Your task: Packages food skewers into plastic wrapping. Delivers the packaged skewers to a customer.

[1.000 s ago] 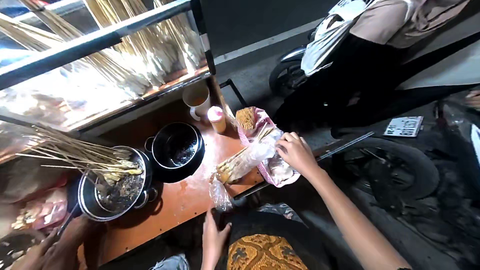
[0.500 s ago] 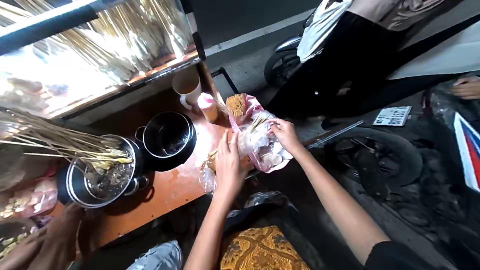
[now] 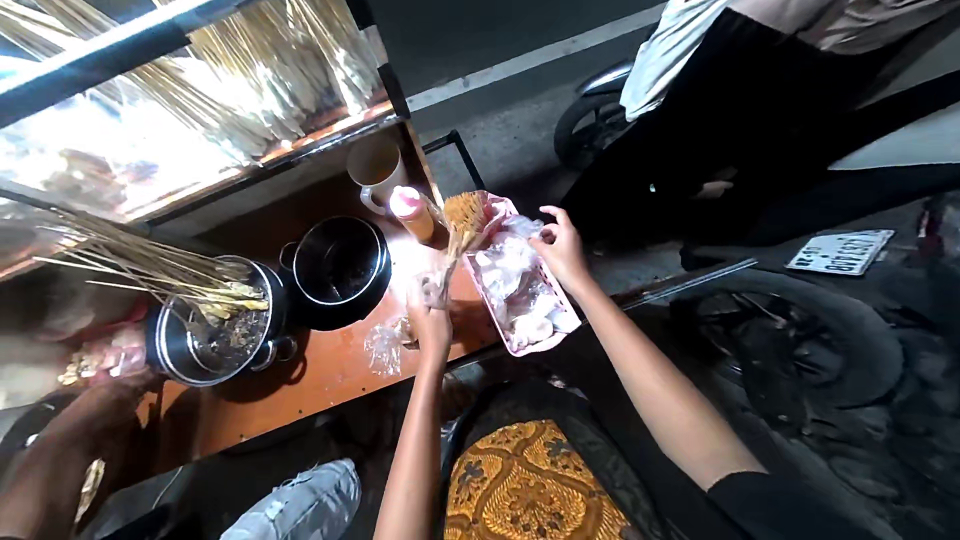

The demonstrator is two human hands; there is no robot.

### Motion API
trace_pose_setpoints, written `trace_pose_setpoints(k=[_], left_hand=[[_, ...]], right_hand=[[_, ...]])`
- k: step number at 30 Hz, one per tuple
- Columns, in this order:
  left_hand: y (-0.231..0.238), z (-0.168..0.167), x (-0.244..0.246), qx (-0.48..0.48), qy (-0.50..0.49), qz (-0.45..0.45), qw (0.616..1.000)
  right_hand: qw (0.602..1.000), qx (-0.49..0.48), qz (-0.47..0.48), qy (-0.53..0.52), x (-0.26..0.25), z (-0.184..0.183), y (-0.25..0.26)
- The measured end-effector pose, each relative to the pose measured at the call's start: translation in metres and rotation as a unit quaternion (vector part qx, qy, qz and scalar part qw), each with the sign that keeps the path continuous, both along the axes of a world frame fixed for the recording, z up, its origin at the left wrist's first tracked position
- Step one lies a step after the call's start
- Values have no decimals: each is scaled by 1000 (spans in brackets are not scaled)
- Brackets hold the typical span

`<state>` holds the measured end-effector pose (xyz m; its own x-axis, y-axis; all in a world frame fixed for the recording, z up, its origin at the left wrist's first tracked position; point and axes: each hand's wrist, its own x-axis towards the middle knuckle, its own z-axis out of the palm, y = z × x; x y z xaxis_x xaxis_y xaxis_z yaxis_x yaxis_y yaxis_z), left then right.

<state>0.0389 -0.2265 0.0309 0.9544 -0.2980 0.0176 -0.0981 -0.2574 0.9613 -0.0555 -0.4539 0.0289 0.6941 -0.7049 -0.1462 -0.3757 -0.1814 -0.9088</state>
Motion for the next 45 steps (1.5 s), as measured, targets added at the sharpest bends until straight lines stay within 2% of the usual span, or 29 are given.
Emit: trace_pose_setpoints(k=[3,5,8,10,14,17,18,19,21,22,23,24,25,26,27,28,29,30,32,34,36,38,40,42,43,45], left_hand=[[-1,2,5,-47,12,60,997],[-1,4,11,-27,24,69,997],[-5,-2,17,11,45,31,998],[-11,-9,18,27,52,5,998],[-7,-5,1,48,-7,21,999],[7,35,-38,17,-111,38,993],[8,58,-56,-20,-112,15,993],[10,83,-74,-68,-75,-33,994],[18,126,-94,-149,67,-133,978],[24,139,-96,-187,120,-152,963],[31,145,-94,-224,136,-152,953],[43,145,-91,-240,110,-138,955],[58,144,-89,-233,71,-108,964],[77,142,-89,-212,37,-63,975],[96,142,-88,-183,16,-14,983],[113,142,-88,-159,7,33,987],[125,141,-87,-142,8,71,987],[131,141,-90,-137,16,102,985],[131,143,-102,-150,39,109,982],[132,145,-110,-161,34,80,983],[150,144,-113,-143,4,85,986],[185,142,-120,-131,-28,121,984],[216,137,-127,-98,-62,206,972],[229,133,-129,-71,-94,296,948],[232,131,-129,-54,-103,314,942],[235,128,-128,-38,-121,286,950]], right_hand=[[994,54,-61,-71,-10,0,-12],[982,97,-117,-115,-17,14,-22],[949,198,-197,-148,-30,47,-32],[935,214,-229,-165,-35,63,-35],[917,222,-254,-214,-49,89,-17],[872,322,-297,-218,-57,131,23],[862,363,-285,-208,-60,143,40],[872,382,-245,-181,-61,151,57],[903,399,-109,-114,-61,160,90],[916,390,-22,-90,-60,160,103],[930,356,51,-75,-57,158,115],[946,297,103,-72,-56,154,125],[968,200,128,-84,-56,148,132],[983,55,126,-117,-56,138,136],[976,-114,101,-152,-57,129,135],[944,-263,69,-187,-56,123,130],[914,-341,71,-208,-56,124,128],[906,-345,110,-219,-57,129,134],[904,-244,258,-238,-61,136,169],[857,-244,387,-236,-50,135,195],[841,-247,433,-210,-43,138,199],[871,-165,432,-169,-43,148,193],[908,-17,381,-170,-40,149,195],[918,137,322,-189,-35,140,214],[902,220,307,-207,-34,136,227],[838,388,308,-229,-29,137,255]])
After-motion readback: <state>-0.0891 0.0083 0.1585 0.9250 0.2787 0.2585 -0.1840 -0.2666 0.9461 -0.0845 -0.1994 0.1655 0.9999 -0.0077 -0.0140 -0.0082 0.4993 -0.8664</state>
